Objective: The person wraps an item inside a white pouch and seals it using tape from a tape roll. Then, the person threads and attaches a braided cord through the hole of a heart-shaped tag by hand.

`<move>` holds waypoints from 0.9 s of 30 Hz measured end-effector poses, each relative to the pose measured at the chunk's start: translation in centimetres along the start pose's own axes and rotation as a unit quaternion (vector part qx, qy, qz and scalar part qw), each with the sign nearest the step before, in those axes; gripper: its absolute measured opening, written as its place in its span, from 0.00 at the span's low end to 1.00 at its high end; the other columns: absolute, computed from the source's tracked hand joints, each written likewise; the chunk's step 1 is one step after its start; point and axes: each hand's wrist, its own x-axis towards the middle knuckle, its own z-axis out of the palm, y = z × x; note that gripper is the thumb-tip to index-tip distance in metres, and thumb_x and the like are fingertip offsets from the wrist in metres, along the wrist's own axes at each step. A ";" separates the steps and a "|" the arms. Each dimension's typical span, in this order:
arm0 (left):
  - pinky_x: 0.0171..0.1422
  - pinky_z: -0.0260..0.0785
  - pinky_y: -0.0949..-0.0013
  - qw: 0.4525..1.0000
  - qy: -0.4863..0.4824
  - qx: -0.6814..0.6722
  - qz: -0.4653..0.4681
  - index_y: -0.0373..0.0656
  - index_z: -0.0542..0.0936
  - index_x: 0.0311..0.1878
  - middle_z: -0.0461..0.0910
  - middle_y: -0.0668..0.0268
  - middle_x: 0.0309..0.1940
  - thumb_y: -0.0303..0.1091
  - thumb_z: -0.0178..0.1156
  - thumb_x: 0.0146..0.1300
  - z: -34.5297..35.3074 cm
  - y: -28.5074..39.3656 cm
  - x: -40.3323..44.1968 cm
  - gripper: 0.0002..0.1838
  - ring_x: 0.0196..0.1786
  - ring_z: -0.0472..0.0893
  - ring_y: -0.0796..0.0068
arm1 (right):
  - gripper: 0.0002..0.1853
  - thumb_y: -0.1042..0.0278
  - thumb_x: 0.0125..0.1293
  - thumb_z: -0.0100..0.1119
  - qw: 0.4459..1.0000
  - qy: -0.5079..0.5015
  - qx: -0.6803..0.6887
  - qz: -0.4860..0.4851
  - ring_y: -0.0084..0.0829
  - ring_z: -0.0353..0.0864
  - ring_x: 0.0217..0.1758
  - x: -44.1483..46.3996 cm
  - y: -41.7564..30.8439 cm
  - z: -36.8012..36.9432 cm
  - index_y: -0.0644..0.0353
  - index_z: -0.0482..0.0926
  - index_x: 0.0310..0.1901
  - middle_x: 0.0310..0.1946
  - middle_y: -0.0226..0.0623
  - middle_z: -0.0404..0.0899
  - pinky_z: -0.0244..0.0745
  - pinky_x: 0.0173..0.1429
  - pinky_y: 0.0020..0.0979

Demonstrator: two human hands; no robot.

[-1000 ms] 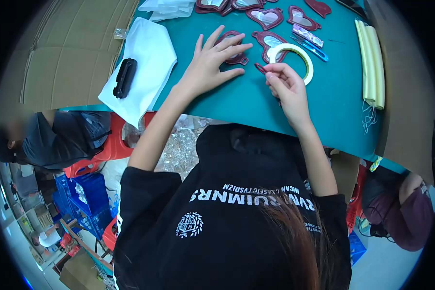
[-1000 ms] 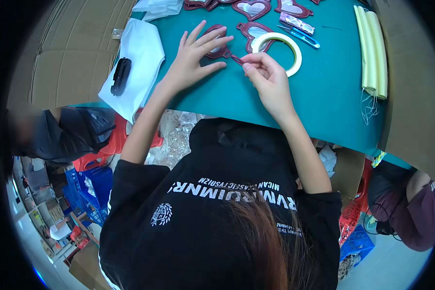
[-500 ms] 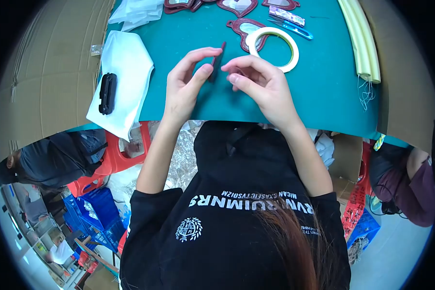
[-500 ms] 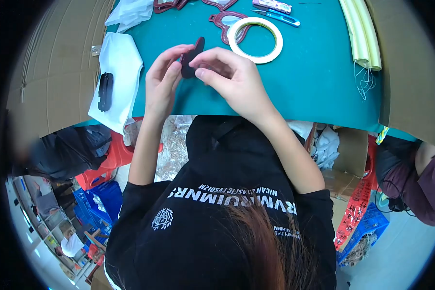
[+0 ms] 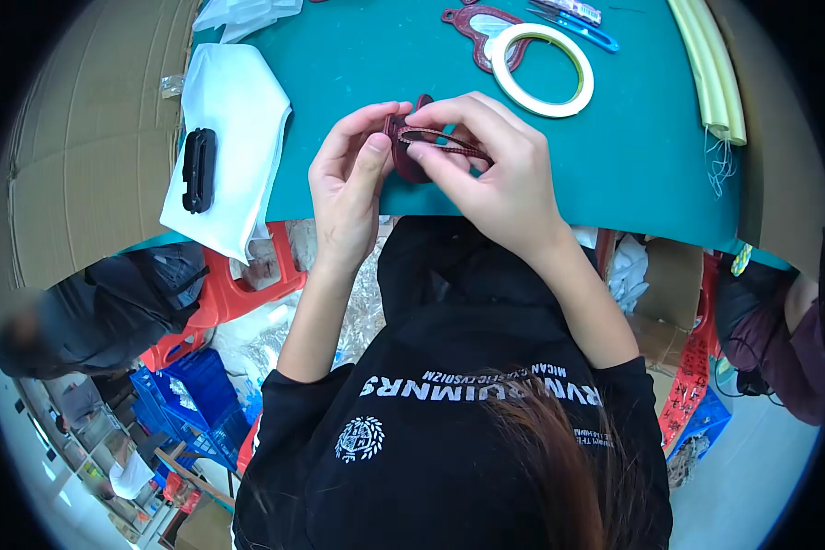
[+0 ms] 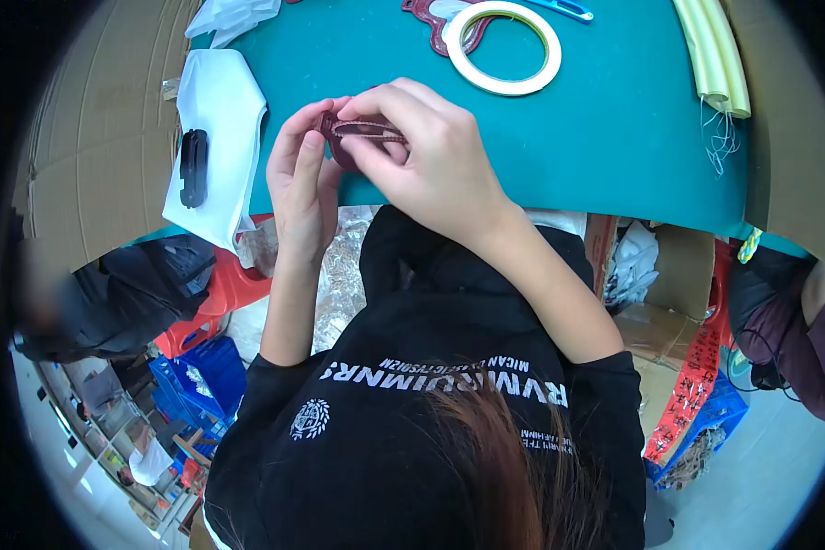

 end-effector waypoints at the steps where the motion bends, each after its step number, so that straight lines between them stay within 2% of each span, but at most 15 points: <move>1: 0.58 0.71 0.70 1.000 -0.001 -0.002 0.008 0.34 0.73 0.56 0.76 0.55 0.54 0.34 0.56 0.68 -0.1 0.0 0.1 0.17 0.56 0.76 0.70 | 0.09 0.79 0.55 0.65 1.000 0.004 0.005 -0.009 0.19 0.79 0.32 0.1 0.1 0.3 0.64 0.80 0.39 0.35 0.34 0.80 0.74 0.33 0.20; 4: 0.59 0.70 0.70 1.000 -0.003 -0.003 0.015 0.33 0.73 0.57 0.76 0.54 0.54 0.33 0.56 0.68 -0.5 -0.1 -0.1 0.18 0.56 0.76 0.69 | 0.10 0.79 0.54 0.66 1.000 0.014 0.018 -0.020 0.20 0.79 0.31 0.0 0.5 1.1 0.63 0.81 0.39 0.33 0.34 0.80 0.73 0.31 0.21; 7: 0.60 0.70 0.69 0.999 0.020 0.016 0.022 0.33 0.76 0.55 0.77 0.53 0.53 0.33 0.56 0.68 -0.6 -0.2 0.1 0.17 0.56 0.77 0.67 | 0.09 0.78 0.53 0.66 0.993 0.036 -0.043 -0.100 0.22 0.79 0.27 0.3 1.2 1.2 0.63 0.81 0.37 0.29 0.34 0.79 0.73 0.29 0.21; 8: 0.60 0.70 0.69 0.999 0.019 0.018 0.019 0.33 0.76 0.55 0.77 0.53 0.53 0.33 0.56 0.68 -0.7 -0.2 0.1 0.17 0.56 0.77 0.67 | 0.09 0.78 0.53 0.66 0.994 0.037 -0.042 -0.097 0.22 0.79 0.27 0.3 1.2 1.2 0.63 0.81 0.37 0.29 0.34 0.79 0.73 0.29 0.21; 12: 0.60 0.70 0.68 0.997 0.035 0.052 0.036 0.32 0.79 0.51 0.78 0.52 0.52 0.30 0.58 0.66 -0.8 -0.2 0.0 0.14 0.56 0.78 0.66 | 0.08 0.78 0.52 0.67 0.989 0.006 -0.080 -0.125 0.24 0.78 0.25 0.7 0.9 0.2 0.63 0.82 0.35 0.27 0.35 0.79 0.73 0.28 0.21; 15: 0.58 0.71 0.69 0.991 0.029 0.093 0.090 0.33 0.81 0.47 0.80 0.54 0.48 0.25 0.61 0.62 -1.4 -0.5 -0.4 0.11 0.52 0.79 0.67 | 0.08 0.78 0.51 0.68 0.984 -0.010 -0.116 -0.138 0.23 0.78 0.24 0.7 0.5 0.0 0.64 0.82 0.34 0.25 0.35 0.78 0.73 0.27 0.21; 20: 0.55 0.72 0.70 0.985 0.044 0.093 0.140 0.34 0.82 0.45 0.81 0.55 0.43 0.20 0.63 0.58 -1.3 -0.7 -1.1 0.11 0.48 0.80 0.69 | 0.08 0.77 0.50 0.68 0.982 -0.005 -0.091 -0.166 0.23 0.78 0.24 0.8 0.6 0.2 0.64 0.81 0.33 0.24 0.35 0.78 0.72 0.24 0.21; 23: 0.51 0.73 0.73 0.969 0.030 0.163 0.186 0.34 0.83 0.43 0.82 0.56 0.39 0.18 0.62 0.57 -0.9 -0.3 -1.1 0.10 0.43 0.80 0.71 | 0.07 0.77 0.49 0.67 0.981 -0.022 -0.095 -0.170 0.25 0.78 0.24 0.6 0.1 -0.5 0.64 0.80 0.32 0.24 0.35 0.77 0.73 0.26 0.22; 27: 0.46 0.74 0.75 0.952 -0.010 0.217 0.214 0.33 0.83 0.41 0.82 0.56 0.40 0.17 0.62 0.56 -0.9 -0.1 -1.0 0.09 0.41 0.81 0.73 | 0.06 0.76 0.49 0.65 0.970 -0.038 -0.136 -0.197 0.28 0.78 0.24 0.7 -0.6 -1.5 0.65 0.78 0.29 0.23 0.36 0.77 0.73 0.28 0.25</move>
